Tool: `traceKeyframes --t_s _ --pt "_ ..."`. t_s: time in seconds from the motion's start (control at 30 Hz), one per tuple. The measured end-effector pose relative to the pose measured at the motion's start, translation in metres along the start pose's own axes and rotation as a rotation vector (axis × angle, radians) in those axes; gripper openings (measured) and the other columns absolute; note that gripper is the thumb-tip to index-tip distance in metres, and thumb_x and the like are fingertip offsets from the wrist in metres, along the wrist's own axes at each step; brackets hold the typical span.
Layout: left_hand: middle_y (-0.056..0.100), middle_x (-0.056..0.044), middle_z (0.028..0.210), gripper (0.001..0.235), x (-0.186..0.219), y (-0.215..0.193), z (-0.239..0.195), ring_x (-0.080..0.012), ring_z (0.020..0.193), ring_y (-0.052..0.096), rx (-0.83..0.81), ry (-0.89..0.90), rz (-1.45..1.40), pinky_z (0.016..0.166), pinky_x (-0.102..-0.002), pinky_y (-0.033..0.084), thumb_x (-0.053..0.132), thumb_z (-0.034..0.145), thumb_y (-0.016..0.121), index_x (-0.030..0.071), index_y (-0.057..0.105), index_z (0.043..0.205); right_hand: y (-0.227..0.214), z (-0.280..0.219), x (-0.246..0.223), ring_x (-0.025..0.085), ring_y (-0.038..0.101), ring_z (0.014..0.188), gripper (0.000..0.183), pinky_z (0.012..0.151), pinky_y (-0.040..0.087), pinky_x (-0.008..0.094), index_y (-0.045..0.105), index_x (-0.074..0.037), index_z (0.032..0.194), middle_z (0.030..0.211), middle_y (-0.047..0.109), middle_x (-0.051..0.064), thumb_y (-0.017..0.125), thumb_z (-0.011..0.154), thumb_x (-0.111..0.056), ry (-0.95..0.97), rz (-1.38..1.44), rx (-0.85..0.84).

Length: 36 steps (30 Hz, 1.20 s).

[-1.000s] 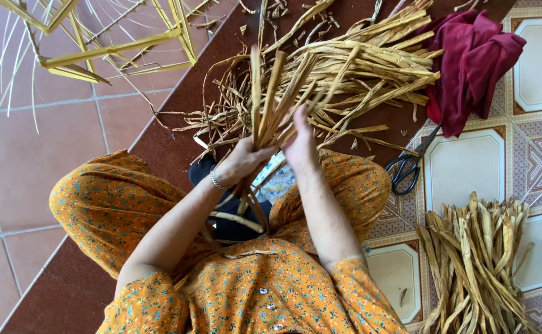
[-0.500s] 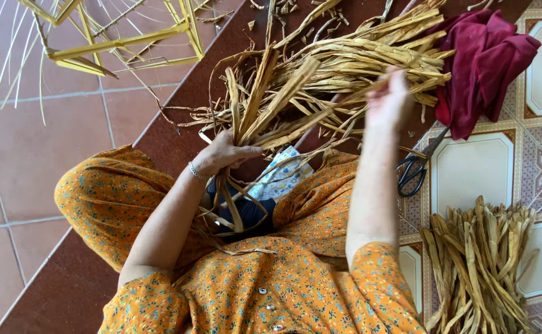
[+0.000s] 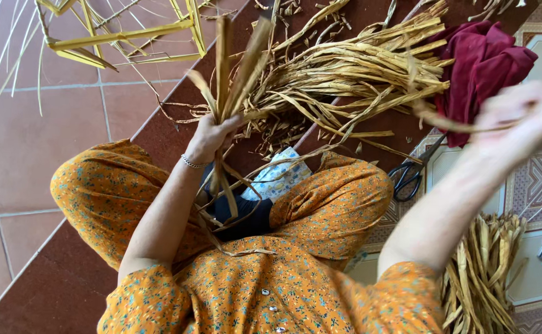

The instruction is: The person sits on the floor and uses shears to cut bundles of dried plant stalks into shorter pieces. The person repeatedly gathers stalks, aligns them, and cuts them, placing the cut pieces aside.

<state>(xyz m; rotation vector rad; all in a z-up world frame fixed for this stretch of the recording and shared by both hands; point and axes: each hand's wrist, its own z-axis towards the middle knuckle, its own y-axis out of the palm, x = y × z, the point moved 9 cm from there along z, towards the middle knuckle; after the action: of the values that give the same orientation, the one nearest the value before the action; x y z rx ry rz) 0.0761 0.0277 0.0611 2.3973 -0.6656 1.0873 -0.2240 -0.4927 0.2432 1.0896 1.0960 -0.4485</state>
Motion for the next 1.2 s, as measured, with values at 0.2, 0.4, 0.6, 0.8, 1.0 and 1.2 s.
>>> traceKeyframes --t_s 0.2,0.4,0.6,0.8,1.0,1.2 --pt "0.061 0.0 0.075 0.023 0.043 0.028 -0.022 -0.0099 0.06 0.057 -0.144 0.124 -0.426 0.053 -0.025 0.049 0.016 0.095 0.072 0.001 0.071 0.113 0.202 -0.164 0.106 0.006 0.036 0.043 0.019 0.035 0.028 0.024 0.068 -0.007 0.104 0.062 0.045 -0.005 0.063 0.105 -0.025 0.339 -0.234 -0.201" --pt "0.074 -0.006 0.093 0.021 0.041 0.054 -0.041 -0.0145 0.083 0.072 -0.224 0.172 -0.431 0.077 -0.03 0.061 0.015 0.095 0.069 0.001 0.067 0.111 0.27 -0.238 0.22 0.027 0.073 0.109 0.028 0.092 0.063 0.039 0.059 -0.002 0.123 0.121 0.073 0.016 0.049 0.102 -0.017 0.689 -0.098 -0.276" --pt "0.068 0.001 0.094 0.019 0.01 0.068 -0.032 -0.0072 0.083 0.061 -0.202 0.218 -0.24 0.075 -0.024 0.052 0.016 0.098 0.072 0.002 0.072 0.111 0.255 -0.229 0.254 0.027 0.066 0.121 0.035 0.104 0.054 0.044 0.049 -0.005 0.135 0.128 0.069 0.015 0.04 0.107 -0.023 0.569 -0.025 -0.19" --pt "0.069 0.002 0.093 0.019 -0.013 0.068 -0.019 -0.0063 0.081 0.059 -0.149 0.183 -0.129 0.072 -0.024 0.052 0.014 0.097 0.071 0.004 0.073 0.113 0.244 -0.235 0.247 0.021 0.066 0.117 0.045 0.105 0.052 0.039 0.052 -0.008 0.139 0.128 0.069 0.013 0.033 0.11 -0.036 0.506 -0.24 -0.19" --pt "0.074 0.0 0.106 0.029 -0.019 0.077 -0.023 -0.0088 0.096 0.071 -0.272 0.243 -0.081 0.086 -0.026 0.063 0.019 0.097 0.068 0.004 0.067 0.122 0.233 -0.228 0.248 0.023 0.067 0.109 0.039 0.093 0.058 0.046 0.056 -0.004 0.13 0.123 0.066 0.011 0.048 0.105 -0.033 0.447 -0.319 -0.174" --pt "0.075 -0.007 0.106 0.033 -0.014 0.094 -0.028 -0.0142 0.092 0.074 -0.307 0.303 0.202 0.082 -0.031 0.066 0.017 0.098 0.07 0.005 0.063 0.128 0.242 -0.217 0.235 0.024 0.067 0.114 0.037 0.105 0.057 0.044 0.055 -0.001 0.131 0.117 0.067 0.012 0.059 0.108 -0.03 0.364 -0.099 -0.227"
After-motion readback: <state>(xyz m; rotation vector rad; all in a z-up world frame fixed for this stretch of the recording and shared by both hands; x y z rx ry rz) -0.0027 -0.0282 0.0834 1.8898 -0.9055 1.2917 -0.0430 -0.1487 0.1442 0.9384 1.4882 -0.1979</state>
